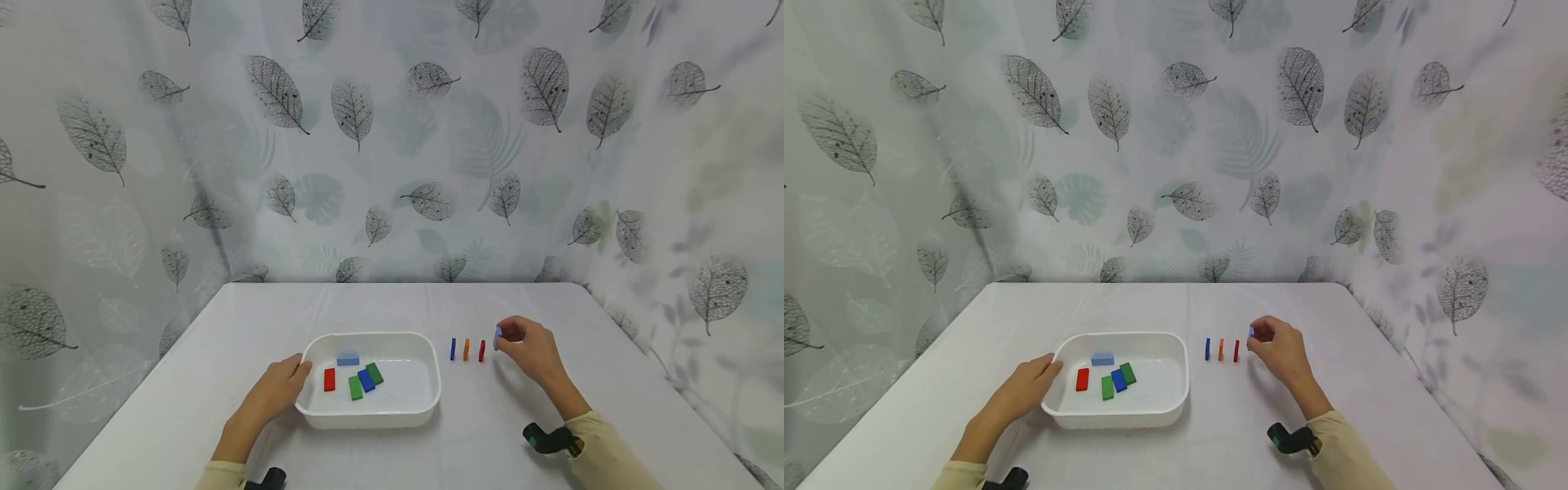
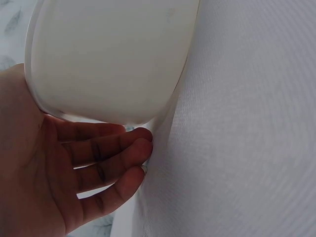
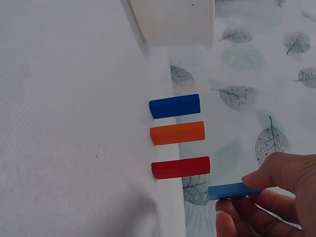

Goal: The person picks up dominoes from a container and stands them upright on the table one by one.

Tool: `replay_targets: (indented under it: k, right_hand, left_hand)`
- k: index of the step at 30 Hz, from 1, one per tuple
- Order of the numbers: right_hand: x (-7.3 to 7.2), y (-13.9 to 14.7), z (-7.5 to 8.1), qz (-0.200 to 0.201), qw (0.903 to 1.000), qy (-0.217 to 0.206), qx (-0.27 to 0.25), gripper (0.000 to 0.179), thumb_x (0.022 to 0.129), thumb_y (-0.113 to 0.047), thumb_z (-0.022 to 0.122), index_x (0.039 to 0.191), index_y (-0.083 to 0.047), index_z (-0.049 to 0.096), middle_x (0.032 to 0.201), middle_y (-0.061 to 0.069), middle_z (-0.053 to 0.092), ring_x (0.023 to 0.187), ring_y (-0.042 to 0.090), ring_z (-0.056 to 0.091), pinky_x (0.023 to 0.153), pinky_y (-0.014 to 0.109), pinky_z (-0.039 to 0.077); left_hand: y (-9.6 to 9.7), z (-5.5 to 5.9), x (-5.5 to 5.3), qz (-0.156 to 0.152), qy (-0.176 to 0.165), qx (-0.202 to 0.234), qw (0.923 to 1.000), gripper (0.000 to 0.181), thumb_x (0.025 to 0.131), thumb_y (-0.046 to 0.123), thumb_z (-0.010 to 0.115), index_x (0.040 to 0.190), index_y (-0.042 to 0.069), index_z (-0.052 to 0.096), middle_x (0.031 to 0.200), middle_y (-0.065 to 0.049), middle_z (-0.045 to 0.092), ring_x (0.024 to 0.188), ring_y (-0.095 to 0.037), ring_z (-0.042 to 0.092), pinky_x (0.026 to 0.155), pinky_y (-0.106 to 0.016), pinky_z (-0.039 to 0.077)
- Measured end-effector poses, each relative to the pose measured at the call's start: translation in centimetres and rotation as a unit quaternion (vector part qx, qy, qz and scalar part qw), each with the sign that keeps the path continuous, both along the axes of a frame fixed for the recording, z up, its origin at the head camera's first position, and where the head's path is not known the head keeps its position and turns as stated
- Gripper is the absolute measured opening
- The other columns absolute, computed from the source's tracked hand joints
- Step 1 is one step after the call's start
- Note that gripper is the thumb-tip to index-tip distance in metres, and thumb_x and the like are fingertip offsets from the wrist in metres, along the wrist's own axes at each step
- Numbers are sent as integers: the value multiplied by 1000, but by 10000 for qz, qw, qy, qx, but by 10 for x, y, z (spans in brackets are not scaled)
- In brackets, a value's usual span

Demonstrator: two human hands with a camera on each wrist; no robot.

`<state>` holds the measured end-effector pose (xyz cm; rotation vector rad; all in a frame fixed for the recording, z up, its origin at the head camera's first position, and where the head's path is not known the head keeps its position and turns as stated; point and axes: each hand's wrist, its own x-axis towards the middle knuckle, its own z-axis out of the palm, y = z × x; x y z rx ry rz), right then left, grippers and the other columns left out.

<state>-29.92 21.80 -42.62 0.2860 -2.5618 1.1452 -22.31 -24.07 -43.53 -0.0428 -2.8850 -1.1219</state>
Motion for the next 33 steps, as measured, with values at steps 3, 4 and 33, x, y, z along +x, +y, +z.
replay_targets:
  k: [3, 4, 33]
  right_hand:
    - [-2, 0, -4, -24, 10000, -93, 7, 26, 91, -5, 75, 115, 2, 70, 98, 9, 74, 92, 30, 71, 81, 45, 55]
    - [-3, 1, -5, -34, 9999, -109, 9, 26, 90, -5, 75, 114, 2, 70, 98, 9, 74, 92, 30, 71, 80, 45, 56]
    - [-7, 5, -25, -127, 9980, -580, 237, 20, 87, -4, 77, 105, 0, 70, 93, 7, 72, 89, 28, 68, 84, 51, 54]
  left_hand:
    - [0, 0, 1, 11, 8, -2, 10000, 38, 109, 24, 49, 135, -2, 60, 109, -10, 69, 86, -23, 59, 72, -39, 54]
    - [-1, 0, 1, 13, 14, -4, 10000, 38, 109, 24, 49, 135, -2, 60, 109, -10, 69, 86, -23, 59, 71, -39, 54]
    - [0, -2, 0, -6, 51, -16, 10000, 37, 109, 24, 50, 133, -2, 60, 106, -9, 69, 86, -23, 59, 72, -39, 56]
